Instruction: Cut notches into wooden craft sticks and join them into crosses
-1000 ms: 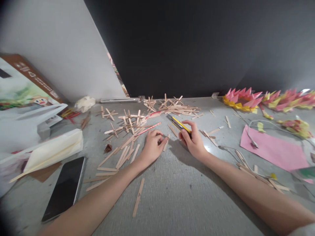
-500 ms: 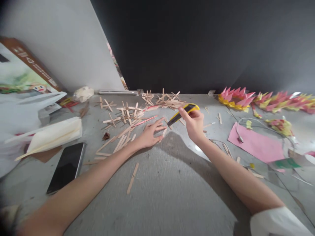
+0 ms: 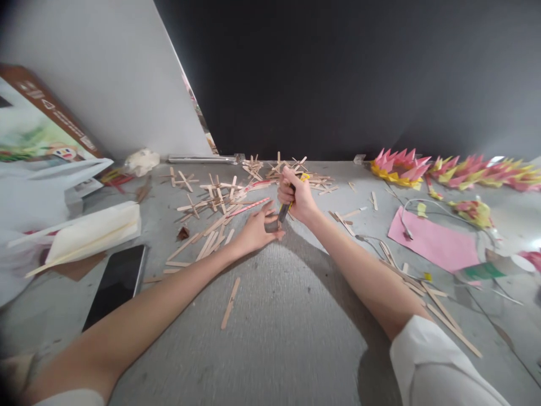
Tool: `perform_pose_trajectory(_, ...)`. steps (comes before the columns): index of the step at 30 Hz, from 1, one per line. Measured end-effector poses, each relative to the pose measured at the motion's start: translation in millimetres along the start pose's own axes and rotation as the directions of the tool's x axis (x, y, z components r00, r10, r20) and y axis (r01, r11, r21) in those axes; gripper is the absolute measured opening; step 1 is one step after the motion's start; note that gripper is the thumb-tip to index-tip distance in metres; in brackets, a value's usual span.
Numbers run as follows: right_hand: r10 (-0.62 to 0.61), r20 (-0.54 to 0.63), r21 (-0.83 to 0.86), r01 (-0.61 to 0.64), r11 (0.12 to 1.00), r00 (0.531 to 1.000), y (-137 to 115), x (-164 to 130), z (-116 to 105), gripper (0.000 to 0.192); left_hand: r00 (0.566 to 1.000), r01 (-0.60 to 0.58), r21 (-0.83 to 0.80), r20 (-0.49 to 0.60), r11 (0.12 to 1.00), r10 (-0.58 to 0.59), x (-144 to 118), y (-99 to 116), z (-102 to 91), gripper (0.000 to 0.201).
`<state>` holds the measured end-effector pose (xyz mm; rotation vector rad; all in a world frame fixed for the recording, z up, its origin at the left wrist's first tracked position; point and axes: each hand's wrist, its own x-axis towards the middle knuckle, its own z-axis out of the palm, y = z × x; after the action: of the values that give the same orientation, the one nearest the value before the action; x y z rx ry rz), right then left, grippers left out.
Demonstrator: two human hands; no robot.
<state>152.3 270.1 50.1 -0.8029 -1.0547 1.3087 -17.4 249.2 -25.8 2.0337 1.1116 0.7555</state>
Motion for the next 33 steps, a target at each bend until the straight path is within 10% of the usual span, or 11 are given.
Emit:
perform_pose_trajectory(14, 0.051, -0.003, 0.351, -0.046, 0.935, 0.999, 38, -1, -8, 0.047, 0.994, 0.070, 0.080, 0.072, 0.994, -0.076, -7, 1, -5.4, 0.117)
perform_pose_trajectory(33, 0.013, 0.263, 0.163, -0.058, 0.985, 0.965, 42, -3, 0, 0.048, 0.999, -0.003, -0.053, 0.044, 0.999, 0.005, -2, -8, -1.3, 0.107)
